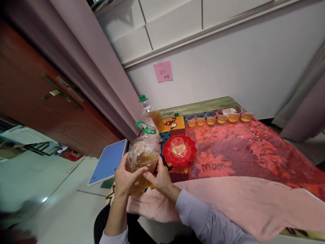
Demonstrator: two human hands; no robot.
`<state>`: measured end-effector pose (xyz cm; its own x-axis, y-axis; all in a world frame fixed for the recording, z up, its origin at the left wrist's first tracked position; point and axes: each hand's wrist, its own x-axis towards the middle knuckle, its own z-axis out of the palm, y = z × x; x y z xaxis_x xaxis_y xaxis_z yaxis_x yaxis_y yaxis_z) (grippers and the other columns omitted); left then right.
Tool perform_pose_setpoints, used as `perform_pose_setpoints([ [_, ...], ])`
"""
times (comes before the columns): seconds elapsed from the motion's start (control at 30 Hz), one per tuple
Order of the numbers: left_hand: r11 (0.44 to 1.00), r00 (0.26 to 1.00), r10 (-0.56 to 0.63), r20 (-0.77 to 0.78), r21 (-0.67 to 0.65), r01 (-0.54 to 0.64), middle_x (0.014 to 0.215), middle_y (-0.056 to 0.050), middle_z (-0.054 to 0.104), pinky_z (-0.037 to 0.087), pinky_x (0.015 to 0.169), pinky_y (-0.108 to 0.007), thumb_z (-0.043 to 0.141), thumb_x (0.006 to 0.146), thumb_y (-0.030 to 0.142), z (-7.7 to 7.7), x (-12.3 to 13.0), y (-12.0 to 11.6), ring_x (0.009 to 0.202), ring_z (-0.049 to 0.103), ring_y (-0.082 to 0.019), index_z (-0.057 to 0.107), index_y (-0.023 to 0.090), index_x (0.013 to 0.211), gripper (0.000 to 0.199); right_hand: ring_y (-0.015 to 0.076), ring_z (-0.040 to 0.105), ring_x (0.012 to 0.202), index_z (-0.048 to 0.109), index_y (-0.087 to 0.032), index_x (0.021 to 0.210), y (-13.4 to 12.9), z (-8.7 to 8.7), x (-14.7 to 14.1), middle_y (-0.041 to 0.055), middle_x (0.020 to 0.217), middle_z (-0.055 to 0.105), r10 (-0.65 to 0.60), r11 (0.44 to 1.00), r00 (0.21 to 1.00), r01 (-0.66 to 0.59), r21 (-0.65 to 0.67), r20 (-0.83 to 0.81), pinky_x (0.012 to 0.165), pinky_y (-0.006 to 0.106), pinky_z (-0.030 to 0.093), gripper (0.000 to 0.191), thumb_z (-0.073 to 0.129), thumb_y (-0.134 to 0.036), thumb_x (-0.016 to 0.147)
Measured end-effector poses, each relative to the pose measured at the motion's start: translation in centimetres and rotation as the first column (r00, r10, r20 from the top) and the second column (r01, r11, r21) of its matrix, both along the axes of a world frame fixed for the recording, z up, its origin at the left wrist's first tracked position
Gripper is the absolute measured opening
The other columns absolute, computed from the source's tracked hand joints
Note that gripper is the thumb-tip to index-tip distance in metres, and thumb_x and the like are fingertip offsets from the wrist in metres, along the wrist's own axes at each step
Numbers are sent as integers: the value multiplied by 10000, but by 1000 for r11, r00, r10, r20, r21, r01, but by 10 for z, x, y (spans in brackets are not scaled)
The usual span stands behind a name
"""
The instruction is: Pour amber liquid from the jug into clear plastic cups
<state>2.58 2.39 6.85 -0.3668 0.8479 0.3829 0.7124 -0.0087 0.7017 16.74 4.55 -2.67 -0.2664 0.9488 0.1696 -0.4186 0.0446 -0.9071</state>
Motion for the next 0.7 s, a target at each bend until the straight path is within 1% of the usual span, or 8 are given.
perform_pose_setpoints([
  [0.13, 995, 992, -28, -122, -95, 17, 1393, -142, 724, 527, 1150, -521, 927, 589, 617, 16, 2, -5, 1306, 682, -361, 604, 207, 1435, 995, 283, 735, 1109, 560, -259, 1354, -3, 4, -4, 86, 1205, 755, 53, 993, 990, -67, -98, -132, 1003, 452, 580, 774, 933, -486, 714],
  [0.2, 990, 976, -49, -213, -141, 19, 1437, -165, 701, 510, 1168, -542, 934, 572, 613, 21, 0, -6, 1340, 662, -381, 600, 195, 1449, 1027, 275, 727, 1137, 595, -248, 1290, -5, 7, -7, 80, 1226, 754, 116, 981, 965, -148, -126, -236, 1055, 459, 554, 779, 982, -445, 643],
  [0.27, 984, 952, -54, -302, -178, -1, 1471, -188, 679, 495, 1183, -562, 937, 555, 623, 25, -1, -6, 1365, 644, -400, 591, 179, 1465, 1071, 264, 724, 1153, 620, -239, 1265, -8, 9, -10, 79, 1247, 756, 182, 961, 928, -238, -142, -325, 1069, 450, 546, 771, 1005, -395, 614],
  [0.33, 975, 932, -63, -358, -221, -19, 1489, -197, 665, 492, 1184, -567, 920, 572, 639, 27, -1, -6, 1377, 636, -402, 573, 172, 1487, 1084, 249, 737, 1101, 641, -231, 1245, -11, 10, -12, 71, 1213, 768, 207, 941, 906, -288, -179, -370, 990, 417, 585, 742, 1009, -375, 617],
  [0.4, 965, 916, -75, -395, -261, -33, 1494, -197, 662, 499, 1173, -560, 898, 600, 655, 27, 0, -5, 1377, 637, -397, 558, 176, 1499, 1073, 230, 752, 976, 658, -215, 1205, -14, 9, -12, 58, 1116, 780, 204, 923, 907, -304, -236, -369, 830, 360, 619, 717, 1013, -402, 610],
  [0.47, 956, 897, -85, -434, -289, -50, 1482, -192, 670, 508, 1157, -552, 882, 618, 669, 28, 1, -5, 1368, 642, -397, 550, 185, 1502, 1062, 210, 749, 863, 665, -203, 1164, -16, 7, -13, 45, 1035, 778, 199, 906, 914, -309, -289, -354, 698, 311, 610, 711, 1019, -436, 593],
  [0.5, 952, 886, -90, -455, -300, -57, 1471, -190, 677, 514, 1147, -548, 878, 623, 674, 28, 1, -4, 1360, 647, -399, 546, 187, 1502, 1058, 204, 747, 836, 667, -200, 1153, -17, 7, -13, 41, 1017, 777, 192, 900, 917, -307, -310, -349, 669, 300, 604, 712, 1021, -449, 588],
  [0.7, 934, 827, -141, -544, -351, -71, 1409, -206, 704, 528, 1111, -545, 869, 663, 675, 38, 9, -1, 1320, 667, -412, 537, 164, 1513, 1045, 210, 759, 883, 686, -212, 1144, -21, 15, -15, 44, 1046, 780, 152, 888, 914, -294, -353, -377, 700, 305, 618, 702, 1016, -503, 596],
])
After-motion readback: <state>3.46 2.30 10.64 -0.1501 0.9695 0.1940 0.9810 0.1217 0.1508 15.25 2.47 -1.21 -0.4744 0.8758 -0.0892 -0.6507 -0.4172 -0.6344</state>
